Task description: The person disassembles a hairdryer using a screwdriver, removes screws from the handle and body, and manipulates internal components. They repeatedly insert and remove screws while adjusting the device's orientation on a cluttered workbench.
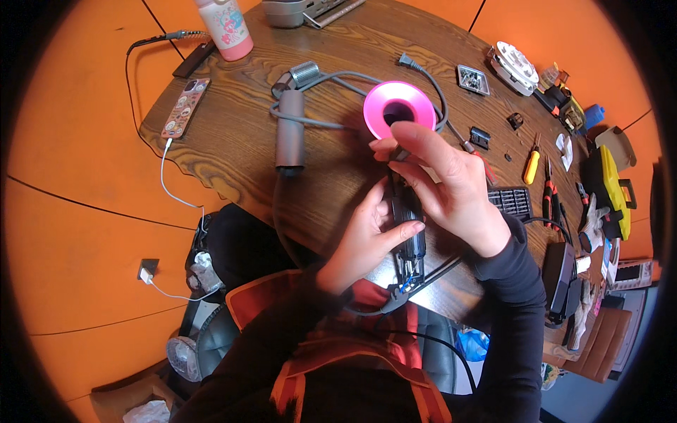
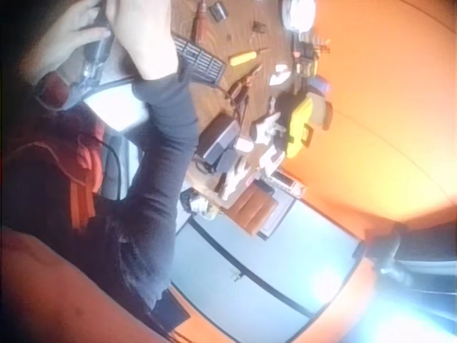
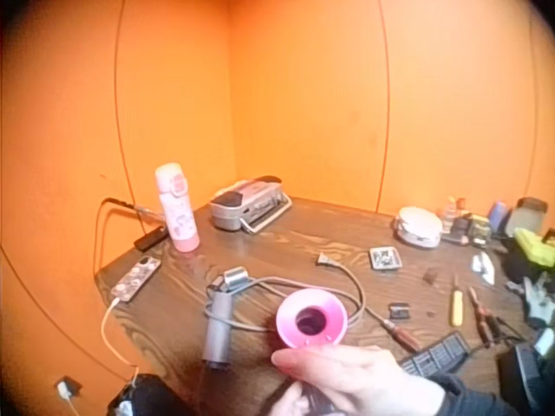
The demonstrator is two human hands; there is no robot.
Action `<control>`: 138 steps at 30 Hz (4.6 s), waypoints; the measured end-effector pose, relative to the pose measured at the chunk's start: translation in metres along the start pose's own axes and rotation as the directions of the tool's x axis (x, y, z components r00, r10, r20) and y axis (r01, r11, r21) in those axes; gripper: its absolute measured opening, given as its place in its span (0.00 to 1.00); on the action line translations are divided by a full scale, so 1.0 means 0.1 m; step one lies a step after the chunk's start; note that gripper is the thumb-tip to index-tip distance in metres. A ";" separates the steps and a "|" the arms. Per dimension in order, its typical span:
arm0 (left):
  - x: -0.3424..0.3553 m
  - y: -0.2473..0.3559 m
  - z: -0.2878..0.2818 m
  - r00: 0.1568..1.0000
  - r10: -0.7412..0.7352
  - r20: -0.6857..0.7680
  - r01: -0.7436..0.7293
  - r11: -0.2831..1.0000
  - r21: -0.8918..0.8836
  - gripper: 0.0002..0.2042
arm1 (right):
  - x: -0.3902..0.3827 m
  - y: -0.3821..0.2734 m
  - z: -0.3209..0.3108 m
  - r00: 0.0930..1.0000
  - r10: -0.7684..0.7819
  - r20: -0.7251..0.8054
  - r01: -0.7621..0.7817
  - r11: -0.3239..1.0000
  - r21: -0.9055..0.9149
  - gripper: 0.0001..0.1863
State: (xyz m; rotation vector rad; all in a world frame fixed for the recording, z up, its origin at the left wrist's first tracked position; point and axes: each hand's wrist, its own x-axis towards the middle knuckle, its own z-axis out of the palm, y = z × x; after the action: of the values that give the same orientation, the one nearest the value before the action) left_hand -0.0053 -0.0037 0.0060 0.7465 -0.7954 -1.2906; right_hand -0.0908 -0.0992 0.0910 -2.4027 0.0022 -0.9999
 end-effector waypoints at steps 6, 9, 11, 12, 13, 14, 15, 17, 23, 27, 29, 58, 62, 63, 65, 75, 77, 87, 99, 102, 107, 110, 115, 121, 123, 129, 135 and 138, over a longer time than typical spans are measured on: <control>-0.01 0.04 0.00 0.998 -0.054 0.023 0.054 0.998 -0.037 0.33 | 0.05 -0.02 -0.09 0.998 0.057 0.035 -0.059 0.996 0.066 0.22; -0.01 0.04 -0.01 0.994 -0.101 0.035 0.101 0.995 -0.008 0.32 | 0.06 -0.01 -0.12 0.997 0.040 0.068 -0.044 0.997 0.065 0.22; -0.01 0.03 -0.01 0.998 -0.070 0.007 0.070 0.997 0.014 0.32 | 0.06 -0.02 -0.07 0.999 0.052 0.010 -0.052 0.998 0.040 0.22; -0.01 0.02 0.00 0.998 -0.061 0.004 0.061 0.998 0.005 0.32 | 0.05 -0.04 -0.02 0.998 0.058 -0.020 -0.057 0.998 0.040 0.22; -0.01 0.02 0.00 0.999 -0.050 0.001 0.050 0.999 -0.003 0.32 | 0.05 -0.05 0.00 0.999 0.030 -0.041 -0.029 0.999 0.028 0.22; -0.01 0.02 0.00 0.999 -0.040 -0.002 0.040 0.999 -0.009 0.32 | 0.05 -0.06 -0.01 0.997 0.076 -0.019 -0.075 0.997 0.024 0.22; 0.00 0.02 0.00 0.999 -0.040 0.010 0.040 0.999 0.007 0.32 | 0.06 -0.07 -0.03 0.996 0.091 0.012 -0.091 0.996 0.009 0.22; -0.01 0.03 -0.01 0.997 -0.077 0.016 0.077 0.997 0.005 0.32 | 0.07 -0.07 -0.09 0.983 0.168 0.074 -0.171 0.985 0.030 0.22; -0.01 0.03 -0.01 0.999 -0.032 0.030 0.032 0.999 0.014 0.32 | 0.01 -0.04 -0.02 0.998 0.025 -0.059 -0.028 0.999 -0.045 0.26; 0.00 0.02 -0.02 0.998 -0.062 0.029 0.061 0.998 0.029 0.31 | -0.08 0.04 -0.03 0.990 -0.031 -0.140 0.022 0.998 -0.065 0.36; -0.01 0.03 -0.04 0.995 -0.104 0.013 0.103 0.993 0.065 0.30 | -0.14 0.05 -0.12 0.974 0.009 -0.226 0.014 0.995 0.101 0.36; -0.03 0.10 0.01 0.990 -0.138 -0.026 0.139 0.988 0.070 0.27 | -0.43 0.22 -0.14 0.952 0.116 -0.283 -0.079 0.987 0.136 0.40; -0.02 0.09 0.01 0.991 -0.135 -0.026 0.136 0.987 0.082 0.26 | -0.37 0.22 -0.21 0.977 0.122 -0.172 -0.104 0.989 0.109 0.41; -0.02 0.09 0.01 0.990 -0.137 -0.029 0.139 0.987 0.086 0.26 | -0.36 0.21 -0.22 0.976 0.130 -0.177 -0.115 0.989 0.089 0.41; -0.02 0.08 0.00 0.992 -0.127 -0.021 0.129 0.988 0.086 0.27 | -0.34 0.20 -0.22 0.969 0.145 -0.200 -0.137 0.989 0.056 0.42; -0.03 0.07 0.01 0.992 -0.122 -0.035 0.124 0.990 0.070 0.29 | -0.38 0.19 -0.01 0.895 0.131 -0.427 -0.123 0.991 0.046 0.45; -0.03 0.07 0.01 0.991 -0.129 -0.026 0.131 0.989 0.068 0.30 | -0.37 0.18 -0.03 0.910 0.120 -0.396 -0.116 0.993 0.033 0.43; -0.04 0.05 0.00 0.995 -0.096 -0.019 0.096 0.995 0.020 0.32 | -0.34 -0.05 -0.04 0.909 0.047 -0.415 -0.063 0.998 -0.026 0.44; -0.05 0.01 -0.02 0.996 -0.091 -0.006 0.091 0.996 -0.024 0.32 | -0.25 0.09 0.04 0.956 0.090 -0.280 -0.107 0.993 -0.045 0.43; -0.05 0.01 -0.02 0.997 -0.080 -0.009 0.080 0.997 -0.011 0.33 | -0.21 0.09 -0.02 0.985 0.093 -0.147 -0.093 0.996 0.007 0.43; -0.05 0.03 -0.01 0.998 -0.071 -0.001 0.071 0.997 -0.005 0.33 | -0.17 0.11 -0.04 0.994 0.072 -0.086 -0.065 0.995 0.075 0.42; -0.05 0.03 -0.01 0.997 -0.077 -0.003 0.077 0.997 -0.009 0.33 | -0.15 0.12 -0.05 0.998 0.061 -0.027 -0.057 0.990 0.131 0.40; -0.05 0.02 -0.01 0.996 -0.086 0.004 0.086 0.996 -0.003 0.33 | -0.10 0.07 -0.08 0.998 0.066 -0.017 -0.064 0.994 0.087 0.38; -0.01 -0.01 -0.01 1.000 -0.001 0.022 0.000 1.000 0.012 0.33 | -0.11 0.01 0.10 0.992 -0.002 -0.126 -0.023 0.981 -0.195 0.38; -0.02 -0.01 -0.02 0.999 0.010 0.048 -0.010 1.000 0.003 0.33 | -0.15 0.01 0.18 0.956 0.109 -0.271 -0.136 0.987 -0.084 0.40; -0.03 0.03 -0.01 0.998 -0.061 0.003 0.061 0.995 0.083 0.29 | -0.30 0.01 -0.02 0.886 0.113 -0.449 -0.069 0.991 0.112 0.41; -0.02 0.06 -0.01 0.994 -0.107 -0.016 0.108 0.987 0.116 0.28 | -0.62 0.02 -0.30 0.704 0.471 -0.532 -0.124 0.819 0.561 0.36; -0.02 0.06 0.01 0.995 -0.098 -0.028 0.100 0.988 0.115 0.27 | -0.75 0.19 -0.23 0.698 0.632 -0.336 -0.055 0.516 0.855 0.33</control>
State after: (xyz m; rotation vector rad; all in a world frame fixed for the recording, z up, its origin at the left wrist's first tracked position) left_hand -0.0029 -0.0007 0.0117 0.9022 -0.8296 -1.3306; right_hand -0.1569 -0.1114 0.0462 -1.0741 0.2511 -1.1908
